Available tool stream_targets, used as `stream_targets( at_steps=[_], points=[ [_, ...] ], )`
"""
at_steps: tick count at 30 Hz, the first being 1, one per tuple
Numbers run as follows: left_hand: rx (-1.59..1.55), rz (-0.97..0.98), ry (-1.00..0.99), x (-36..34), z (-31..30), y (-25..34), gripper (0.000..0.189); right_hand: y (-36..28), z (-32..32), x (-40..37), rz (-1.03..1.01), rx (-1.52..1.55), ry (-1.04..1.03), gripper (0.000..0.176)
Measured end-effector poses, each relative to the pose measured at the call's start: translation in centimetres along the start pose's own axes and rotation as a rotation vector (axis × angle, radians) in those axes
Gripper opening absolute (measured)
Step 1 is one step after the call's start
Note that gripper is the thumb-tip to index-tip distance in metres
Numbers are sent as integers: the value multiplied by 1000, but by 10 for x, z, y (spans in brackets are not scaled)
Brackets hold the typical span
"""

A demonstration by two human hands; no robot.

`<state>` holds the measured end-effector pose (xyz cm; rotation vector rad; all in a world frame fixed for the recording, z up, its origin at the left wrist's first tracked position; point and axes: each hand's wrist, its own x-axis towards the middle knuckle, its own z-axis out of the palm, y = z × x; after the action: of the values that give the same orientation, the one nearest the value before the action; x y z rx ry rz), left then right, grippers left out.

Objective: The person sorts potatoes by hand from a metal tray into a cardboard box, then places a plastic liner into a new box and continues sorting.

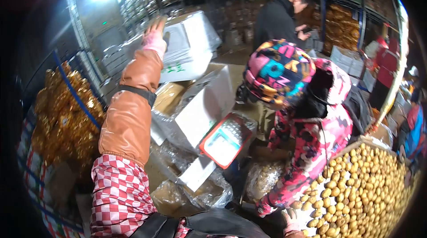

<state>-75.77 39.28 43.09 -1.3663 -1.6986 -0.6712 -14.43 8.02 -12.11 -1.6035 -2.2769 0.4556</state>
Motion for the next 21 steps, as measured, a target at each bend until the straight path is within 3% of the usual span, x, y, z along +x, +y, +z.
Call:
stream_targets(
  at_steps=[1, 3, 6, 9, 12, 13, 16, 21],
  points=[
    [126, -4, -112, 18, 4, 8, 72, 1, 7, 0, -2, 31, 30, 58],
    [231, -58, -197, 35, 10, 22, 76, -4, 9, -1, 4, 54, 68, 48],
    [299, -138, -281, 52, 32, 12, 77, -20, -6, 5, 16, 171, 88, 46],
    [324, -240, -429, 52, 43, -3, 71, -18, -7, 5, 37, 91, 88, 45],
    [476, -59, -507, 41, 18, 5, 57, -10, -1, 6, -16, 99, 128, 43],
    [412, 70, -414, 37, 25, -6, 43, -12, -4, 8, -15, 108, 137, 43],
    [404, 196, -396, 28, 18, -22, 38, -12, -1, 9, -40, 117, 144, 44],
    [434, 154, -285, -1, -53, -44, 44, -10, 1, 9, -42, 109, 160, 52]
  ],
)
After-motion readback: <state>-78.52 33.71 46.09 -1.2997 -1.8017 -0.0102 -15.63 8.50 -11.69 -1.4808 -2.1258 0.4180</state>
